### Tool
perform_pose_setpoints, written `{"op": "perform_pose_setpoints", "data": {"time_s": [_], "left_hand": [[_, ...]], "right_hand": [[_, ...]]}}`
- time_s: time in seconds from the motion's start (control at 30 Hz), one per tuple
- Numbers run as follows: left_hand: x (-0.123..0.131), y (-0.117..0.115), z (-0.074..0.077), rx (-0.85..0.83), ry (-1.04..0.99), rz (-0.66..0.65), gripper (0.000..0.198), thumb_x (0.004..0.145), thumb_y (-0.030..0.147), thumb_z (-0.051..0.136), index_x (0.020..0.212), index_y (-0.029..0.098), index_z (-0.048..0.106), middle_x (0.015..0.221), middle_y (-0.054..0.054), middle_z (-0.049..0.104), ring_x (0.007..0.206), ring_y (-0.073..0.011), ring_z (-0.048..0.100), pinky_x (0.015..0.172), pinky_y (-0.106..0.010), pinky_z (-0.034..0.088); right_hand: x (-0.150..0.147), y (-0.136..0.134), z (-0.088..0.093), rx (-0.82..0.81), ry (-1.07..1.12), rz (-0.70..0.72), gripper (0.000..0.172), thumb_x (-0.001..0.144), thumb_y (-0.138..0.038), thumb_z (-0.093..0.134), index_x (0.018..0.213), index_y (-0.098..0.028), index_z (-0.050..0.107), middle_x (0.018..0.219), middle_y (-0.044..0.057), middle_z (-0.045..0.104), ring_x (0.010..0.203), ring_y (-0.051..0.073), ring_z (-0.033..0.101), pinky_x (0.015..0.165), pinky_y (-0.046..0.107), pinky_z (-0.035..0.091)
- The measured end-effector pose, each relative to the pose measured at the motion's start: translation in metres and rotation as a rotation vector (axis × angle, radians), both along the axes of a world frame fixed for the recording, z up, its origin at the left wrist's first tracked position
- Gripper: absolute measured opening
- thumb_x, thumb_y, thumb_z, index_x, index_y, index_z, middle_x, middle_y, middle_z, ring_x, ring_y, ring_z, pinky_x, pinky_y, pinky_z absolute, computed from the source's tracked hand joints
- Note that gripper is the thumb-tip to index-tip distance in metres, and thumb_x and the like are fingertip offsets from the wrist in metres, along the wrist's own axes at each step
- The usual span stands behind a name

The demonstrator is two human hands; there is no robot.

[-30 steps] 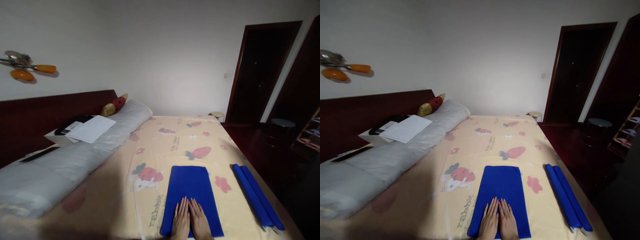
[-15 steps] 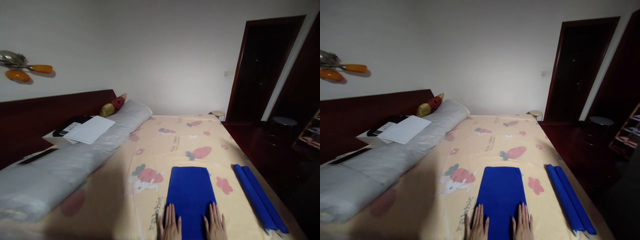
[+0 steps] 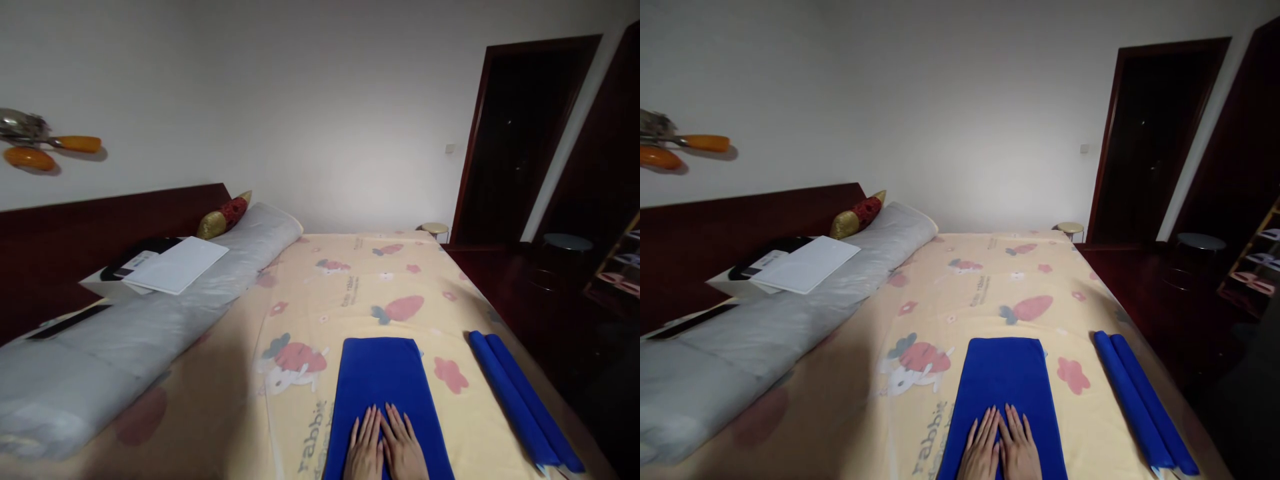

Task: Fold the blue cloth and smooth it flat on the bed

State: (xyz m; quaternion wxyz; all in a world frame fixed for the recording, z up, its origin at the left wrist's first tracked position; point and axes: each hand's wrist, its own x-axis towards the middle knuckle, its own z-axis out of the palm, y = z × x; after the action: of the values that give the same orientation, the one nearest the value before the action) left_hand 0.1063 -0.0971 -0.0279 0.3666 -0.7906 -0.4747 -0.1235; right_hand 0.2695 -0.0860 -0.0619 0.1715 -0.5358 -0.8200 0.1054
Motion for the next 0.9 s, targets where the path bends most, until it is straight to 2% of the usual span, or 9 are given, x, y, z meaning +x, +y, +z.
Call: {"op": "perform_pose_setpoints", "data": {"time_s": [0.07, 0.17, 0.37, 0.5, 0.6, 0.67, 0.73, 0.83, 0.9], "left_hand": [[-0.018, -0.001, 0.008, -0.029, 0.056, -0.036, 0.059, 0.086, 0.043, 0.038, 0.141, 0.023, 0.029, 0.142, 0.015, 0.055, 0.126, 0.0003, 0.056, 0.092, -0.02, 0.054], [-0.048, -0.007, 0.016, -0.042, 0.025, 0.05, 0.059, 0.086, 0.044, 0.039, 0.141, 0.024, 0.03, 0.143, 0.016, 0.055, 0.128, 0.0009, 0.053, 0.096, -0.021, 0.048], [-0.08, -0.021, 0.011, 0.022, -0.003, 0.13, 0.058, 0.082, 0.048, 0.044, 0.137, 0.029, 0.038, 0.135, 0.017, 0.064, 0.128, -0.0004, 0.05, 0.101, -0.025, 0.039], [-0.077, -0.016, 0.022, 0.064, -0.022, 0.11, 0.057, 0.08, 0.049, 0.045, 0.135, 0.032, 0.041, 0.129, 0.018, 0.07, 0.125, -0.0046, 0.05, 0.102, -0.031, 0.036], [-0.061, -0.009, 0.022, 0.069, 0.003, 0.074, 0.055, 0.08, 0.039, 0.043, 0.135, 0.03, 0.042, 0.134, 0.018, 0.066, 0.129, -0.0062, 0.048, 0.103, -0.031, 0.036], [-0.043, -0.003, 0.007, 0.072, -0.006, -0.017, 0.057, 0.077, 0.025, 0.041, 0.134, 0.027, 0.044, 0.132, 0.018, 0.067, 0.127, -0.005, 0.05, 0.102, -0.03, 0.037], [-0.024, 0.002, -0.019, 0.091, -0.09, -0.088, 0.063, 0.072, 0.016, 0.04, 0.134, 0.025, 0.044, 0.123, 0.016, 0.073, 0.122, -0.0048, 0.054, 0.1, -0.029, 0.039], [-0.005, 0.005, -0.062, 0.085, -0.252, -0.093, 0.069, 0.073, 0.015, 0.041, 0.141, 0.024, 0.031, 0.115, 0.012, 0.078, 0.117, -0.0068, 0.058, 0.098, -0.028, 0.039], [-0.002, 0.005, -0.081, 0.03, -0.268, -0.063, 0.073, 0.074, 0.015, 0.042, 0.144, 0.022, 0.023, 0.116, 0.008, 0.078, 0.118, -0.0092, 0.058, 0.099, -0.029, 0.039]], "right_hand": [[0.014, -0.002, -0.005, 0.032, -0.007, -0.061, 0.058, 0.088, -0.046, 0.034, 0.141, -0.039, 0.012, 0.154, -0.001, 0.036, 0.141, 0.022, 0.04, 0.114, 0.047, 0.044], [0.045, -0.008, -0.005, -0.018, -0.006, -0.191, 0.06, 0.087, -0.055, 0.032, 0.142, -0.035, 0.017, 0.154, 0.0, 0.035, 0.143, 0.021, 0.037, 0.117, 0.049, 0.043], [0.093, -0.016, -0.007, -0.122, -0.03, -0.309, 0.066, 0.086, -0.062, 0.023, 0.141, -0.026, 0.02, 0.154, -0.001, 0.032, 0.143, 0.019, 0.034, 0.121, 0.05, 0.037], [0.086, -0.009, -0.032, 0.041, -0.085, -0.389, 0.063, 0.084, -0.061, 0.031, 0.136, -0.026, 0.036, 0.147, 0.002, 0.043, 0.135, 0.024, 0.047, 0.111, 0.052, 0.049], [0.058, -0.001, -0.057, 0.213, -0.073, -0.28, 0.048, 0.087, -0.045, 0.036, 0.133, -0.033, 0.04, 0.141, 0.001, 0.052, 0.126, 0.022, 0.057, 0.1, 0.045, 0.057], [0.032, 0.002, -0.069, 0.354, -0.063, -0.133, 0.046, 0.088, -0.031, 0.035, 0.134, -0.037, 0.039, 0.137, -0.003, 0.058, 0.123, 0.017, 0.06, 0.097, 0.036, 0.057], [0.006, 0.004, -0.074, 0.504, -0.083, -0.033, 0.048, 0.087, -0.027, 0.035, 0.134, -0.035, 0.04, 0.129, -0.003, 0.066, 0.117, 0.013, 0.063, 0.093, 0.03, 0.056], [-0.016, 0.002, -0.066, 0.735, -0.178, -0.01, 0.045, 0.086, -0.029, 0.038, 0.13, -0.028, 0.05, 0.115, -0.003, 0.075, 0.105, 0.011, 0.068, 0.085, 0.025, 0.055], [-0.018, -0.001, -0.056, 0.843, -0.259, -0.019, 0.045, 0.085, -0.029, 0.039, 0.127, -0.025, 0.054, 0.114, -0.004, 0.076, 0.102, 0.011, 0.069, 0.083, 0.025, 0.055]]}}
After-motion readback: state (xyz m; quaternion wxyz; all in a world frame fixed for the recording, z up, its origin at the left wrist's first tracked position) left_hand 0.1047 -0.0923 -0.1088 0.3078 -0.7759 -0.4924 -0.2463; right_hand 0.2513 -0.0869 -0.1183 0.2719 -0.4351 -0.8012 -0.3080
